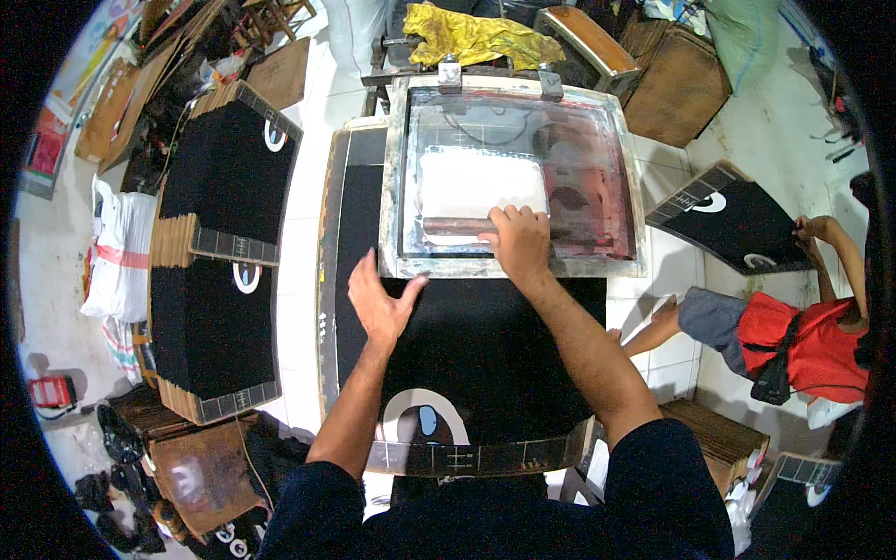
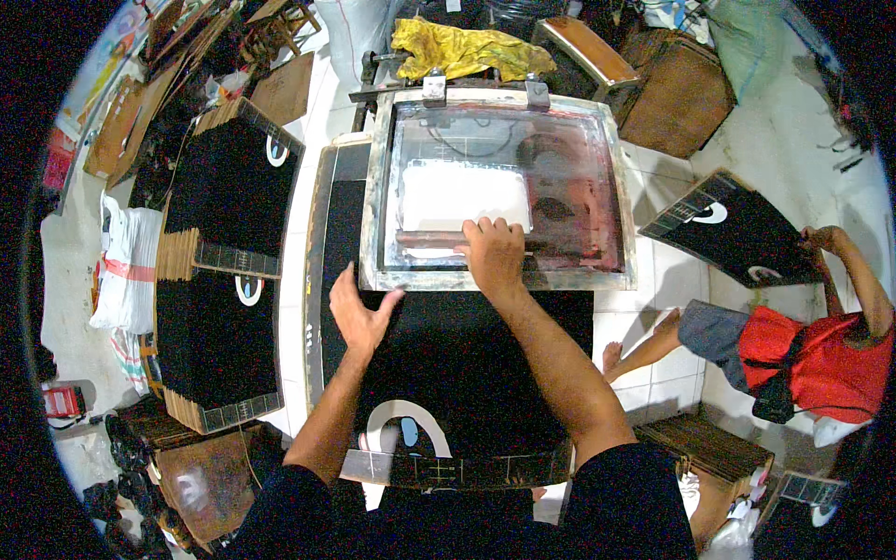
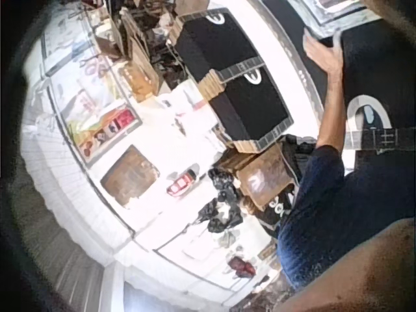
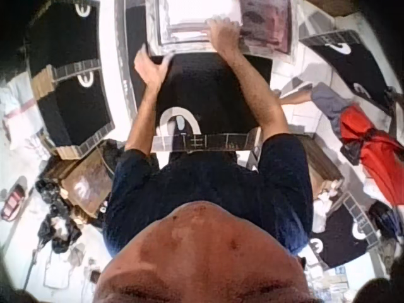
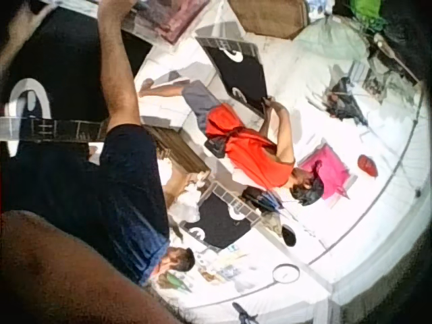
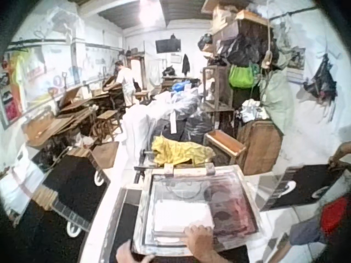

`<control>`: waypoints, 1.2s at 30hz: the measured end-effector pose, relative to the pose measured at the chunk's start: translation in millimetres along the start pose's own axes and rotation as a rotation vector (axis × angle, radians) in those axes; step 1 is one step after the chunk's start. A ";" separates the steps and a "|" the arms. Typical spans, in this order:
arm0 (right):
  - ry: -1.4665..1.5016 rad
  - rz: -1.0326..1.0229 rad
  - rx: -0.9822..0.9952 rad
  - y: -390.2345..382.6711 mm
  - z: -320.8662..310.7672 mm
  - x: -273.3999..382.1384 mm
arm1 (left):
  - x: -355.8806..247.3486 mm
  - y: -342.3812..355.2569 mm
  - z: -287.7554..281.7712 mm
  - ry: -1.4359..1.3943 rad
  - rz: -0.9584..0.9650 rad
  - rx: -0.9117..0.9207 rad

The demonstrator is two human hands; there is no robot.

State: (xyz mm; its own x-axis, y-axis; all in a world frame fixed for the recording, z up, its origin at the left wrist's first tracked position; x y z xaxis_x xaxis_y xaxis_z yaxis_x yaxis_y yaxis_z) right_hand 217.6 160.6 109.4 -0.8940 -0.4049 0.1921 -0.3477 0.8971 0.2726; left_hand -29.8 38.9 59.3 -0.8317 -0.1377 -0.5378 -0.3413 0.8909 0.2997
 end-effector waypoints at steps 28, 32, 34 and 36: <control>-0.077 -0.094 -0.041 85.5 20.2 -22.9 | 1.0 4.4 31.9 0.097 0.105 0.169; -0.111 -0.036 -0.230 139.0 26.0 -42.2 | 3.1 2.8 33.7 0.114 0.082 0.196; -0.170 -0.004 -0.125 145.4 38.5 -46.8 | 3.3 2.1 33.1 0.122 0.098 0.167; -0.188 -0.019 -0.123 132.6 39.1 -41.7 | 3.1 1.3 33.3 0.135 0.124 0.141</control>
State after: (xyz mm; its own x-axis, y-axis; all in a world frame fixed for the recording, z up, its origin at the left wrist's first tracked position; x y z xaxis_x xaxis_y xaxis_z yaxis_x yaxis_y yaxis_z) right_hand 197.7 303.4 100.6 -0.9285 -0.3711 0.0097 -0.3382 0.8565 0.3899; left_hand -18.2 54.1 31.8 -0.9176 -0.0720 -0.3909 -0.1766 0.9549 0.2386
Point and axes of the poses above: each hand's wrist, its own y-axis towards the middle knuckle, its own z-axis out of the palm, x = y × z, the point moved 6 cm from there along y, towards the middle knuckle, and after that the axes turned 3 degrees about -x, right-handed, at the moved point
